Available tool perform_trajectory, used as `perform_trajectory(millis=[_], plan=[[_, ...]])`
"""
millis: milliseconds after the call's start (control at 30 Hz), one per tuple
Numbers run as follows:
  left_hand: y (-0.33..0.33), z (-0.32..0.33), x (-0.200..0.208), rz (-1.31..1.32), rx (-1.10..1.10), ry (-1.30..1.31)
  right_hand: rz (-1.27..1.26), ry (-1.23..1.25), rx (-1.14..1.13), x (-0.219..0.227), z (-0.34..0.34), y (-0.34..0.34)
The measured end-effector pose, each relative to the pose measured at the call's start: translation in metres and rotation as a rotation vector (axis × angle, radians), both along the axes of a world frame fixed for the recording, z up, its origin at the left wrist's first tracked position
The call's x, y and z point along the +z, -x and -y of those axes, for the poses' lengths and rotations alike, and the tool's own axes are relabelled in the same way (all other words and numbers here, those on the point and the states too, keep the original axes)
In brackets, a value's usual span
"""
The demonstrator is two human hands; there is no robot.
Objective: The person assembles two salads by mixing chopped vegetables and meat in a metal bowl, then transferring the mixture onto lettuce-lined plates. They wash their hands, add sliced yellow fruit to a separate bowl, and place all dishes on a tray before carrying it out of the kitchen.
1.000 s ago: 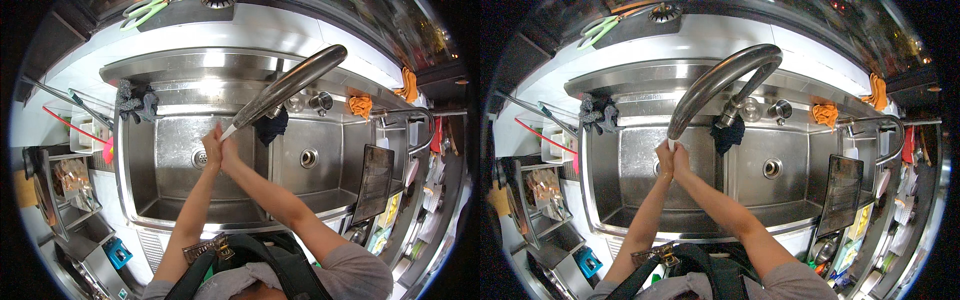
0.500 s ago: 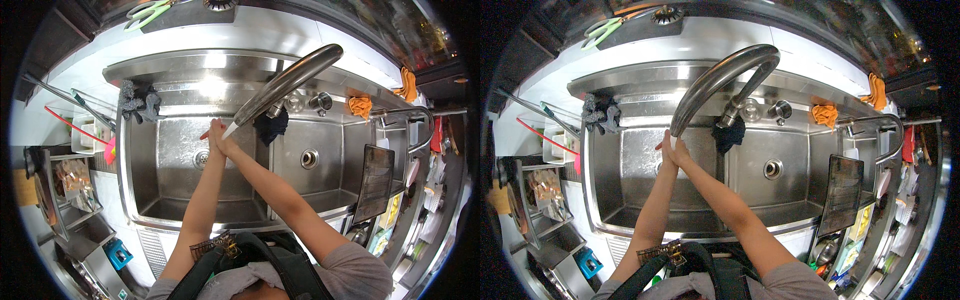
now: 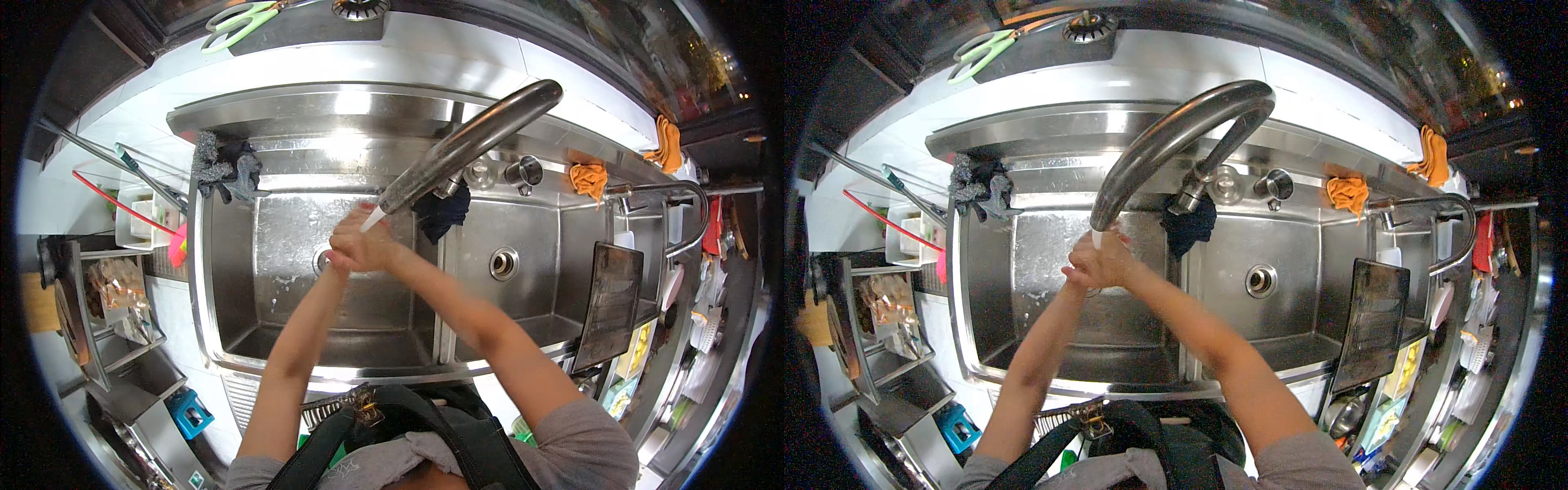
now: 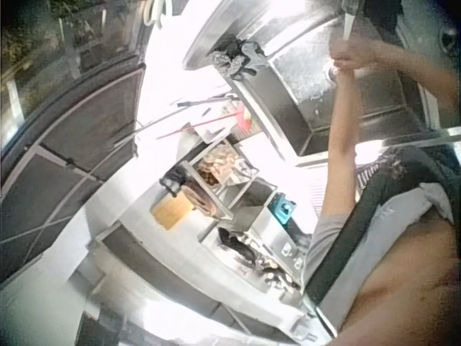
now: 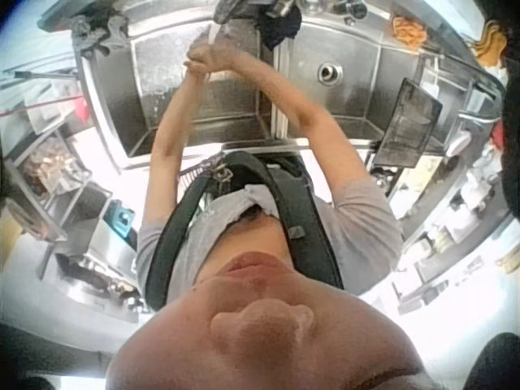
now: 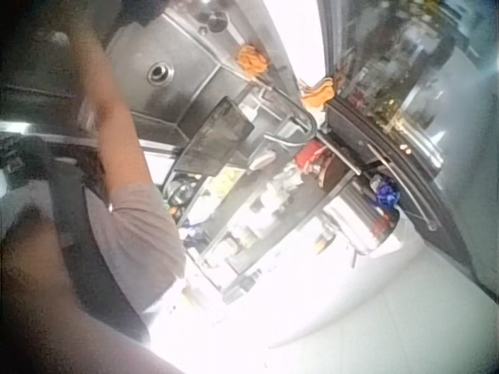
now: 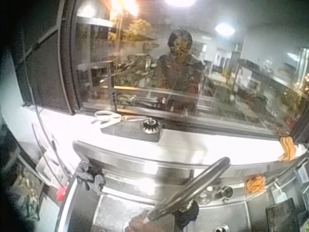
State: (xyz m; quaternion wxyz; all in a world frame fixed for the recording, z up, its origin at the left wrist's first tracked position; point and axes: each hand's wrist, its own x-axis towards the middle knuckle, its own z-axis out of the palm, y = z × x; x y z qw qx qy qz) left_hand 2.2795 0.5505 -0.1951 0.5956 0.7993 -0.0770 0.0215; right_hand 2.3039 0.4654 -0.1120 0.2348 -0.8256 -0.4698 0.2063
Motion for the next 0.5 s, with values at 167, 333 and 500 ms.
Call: perform_trajectory(millis=[167, 333, 500], plan=[[0.004, -0.012, 0.026, 0.673, -0.431, -0.442, -0.297, 0.383, -0.026, 0.009, -0.014, -0.014], [0.018, -0.024, 0.046, 0.666, -0.004, -0.227, -1.638, -0.378, -0.367, -0.008, -0.007, -0.019], [0.0, -0.005, 0.036, -0.555, 0.663, 0.67, -1.732, -1.169, -1.325, -0.037, -0.025, 0.019]])
